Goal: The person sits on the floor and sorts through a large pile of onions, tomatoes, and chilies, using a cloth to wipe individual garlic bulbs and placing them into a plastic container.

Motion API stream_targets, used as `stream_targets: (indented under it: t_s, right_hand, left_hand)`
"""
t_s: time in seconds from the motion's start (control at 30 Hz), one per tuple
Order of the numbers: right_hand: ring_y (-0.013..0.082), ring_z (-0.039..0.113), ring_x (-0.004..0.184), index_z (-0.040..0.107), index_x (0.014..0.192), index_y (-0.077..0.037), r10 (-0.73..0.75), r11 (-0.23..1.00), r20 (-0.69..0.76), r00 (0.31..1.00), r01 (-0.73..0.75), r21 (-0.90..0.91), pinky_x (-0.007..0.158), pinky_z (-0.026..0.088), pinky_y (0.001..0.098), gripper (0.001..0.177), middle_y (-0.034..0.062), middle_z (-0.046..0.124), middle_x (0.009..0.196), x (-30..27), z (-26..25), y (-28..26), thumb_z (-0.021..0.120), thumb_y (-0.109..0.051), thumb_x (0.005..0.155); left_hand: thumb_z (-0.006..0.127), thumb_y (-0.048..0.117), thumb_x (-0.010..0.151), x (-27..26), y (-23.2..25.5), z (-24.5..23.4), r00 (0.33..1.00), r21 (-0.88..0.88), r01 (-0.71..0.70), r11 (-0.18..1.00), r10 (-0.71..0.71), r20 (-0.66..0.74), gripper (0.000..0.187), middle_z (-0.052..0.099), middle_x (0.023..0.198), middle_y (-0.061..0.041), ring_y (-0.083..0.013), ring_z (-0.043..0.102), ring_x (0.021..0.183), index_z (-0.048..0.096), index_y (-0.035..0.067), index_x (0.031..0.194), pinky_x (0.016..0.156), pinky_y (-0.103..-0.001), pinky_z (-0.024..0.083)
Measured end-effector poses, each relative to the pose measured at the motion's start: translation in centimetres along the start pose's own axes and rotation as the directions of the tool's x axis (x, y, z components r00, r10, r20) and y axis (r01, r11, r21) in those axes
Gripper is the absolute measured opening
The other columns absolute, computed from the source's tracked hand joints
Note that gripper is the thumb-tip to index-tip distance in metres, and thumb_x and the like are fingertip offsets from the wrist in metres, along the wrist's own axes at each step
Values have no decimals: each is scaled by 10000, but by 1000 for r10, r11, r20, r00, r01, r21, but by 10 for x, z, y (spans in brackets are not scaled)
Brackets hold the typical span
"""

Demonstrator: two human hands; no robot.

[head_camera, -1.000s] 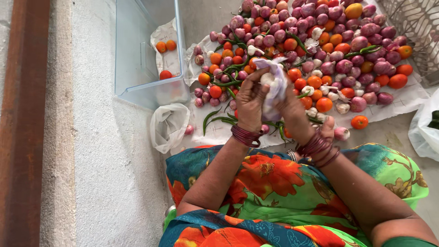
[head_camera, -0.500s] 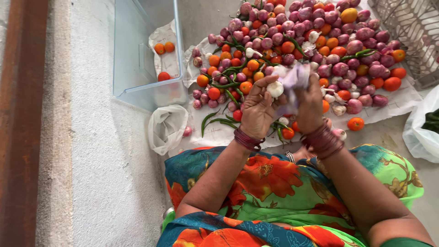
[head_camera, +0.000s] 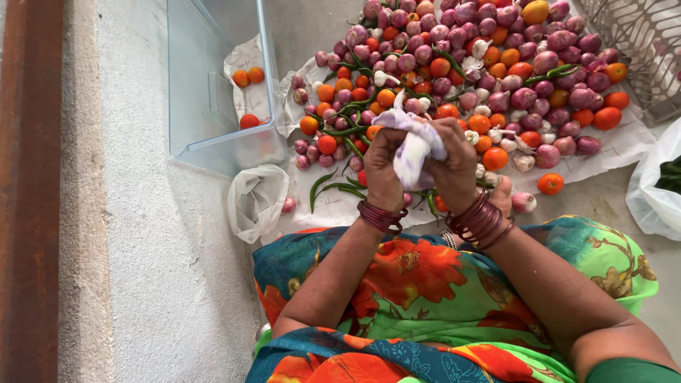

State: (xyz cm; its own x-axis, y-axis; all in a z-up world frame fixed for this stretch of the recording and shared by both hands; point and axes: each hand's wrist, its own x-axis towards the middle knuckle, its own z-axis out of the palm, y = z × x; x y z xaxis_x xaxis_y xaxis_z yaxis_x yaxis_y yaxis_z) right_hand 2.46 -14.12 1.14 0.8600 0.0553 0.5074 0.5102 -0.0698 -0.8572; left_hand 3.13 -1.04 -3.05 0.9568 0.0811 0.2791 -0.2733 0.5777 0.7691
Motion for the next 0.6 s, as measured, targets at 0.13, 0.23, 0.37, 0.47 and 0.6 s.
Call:
stream_targets:
  t_s: [0.13,0.23,0.37,0.47,0.6]
  right_hand:
    - [222,667,913,604,1283,19,253,583,148,956,-273,766,790,571,361,342,98,673,1049,0,-10,21,690,-270,1121]
    - [245,704,778,628,1245,12,332,304,274,903,-377,875,675,601,403,352,127,706,960,7,-16,16,636,-322,1134]
    - [228,758,968,606,1261,-16,658,276,150,738,-421,864,863,645,409,393,113,732,1158,27,-31,4,582,-286,976]
    - [205,704,954,600,1285,-29,496,576,75,865,-392,717,824,601,383,312,107,701,1159,22,-30,15,626,-260,1077]
    - [171,671,1030,606,1339,-37,498,534,126,858,-417,735,893,569,340,317,64,682,1202,8,-18,33,663,-126,1041]
  left_hand:
    - [671,14,1090,-3,-11,1,992,37,116,993,-114,-50,60,720,950,-93,-127,637,823,631,-16,1057,713,-264,505]
    - [693,51,1072,-2,-2,8,970,-27,235,972,-236,-56,93,717,926,-120,-153,628,756,642,21,1143,627,-259,484]
    - [720,-39,836,14,38,21,990,671,-133,729,129,56,525,665,1233,-61,-156,660,1041,618,71,1339,849,-259,572]
    - [786,75,930,18,54,28,898,805,-429,409,288,332,463,670,1236,-58,-226,636,1220,635,102,1367,1048,-371,519]
    - [784,77,913,10,41,31,992,649,-122,751,76,99,437,656,1254,-90,-198,660,1107,641,83,1326,935,-306,570]
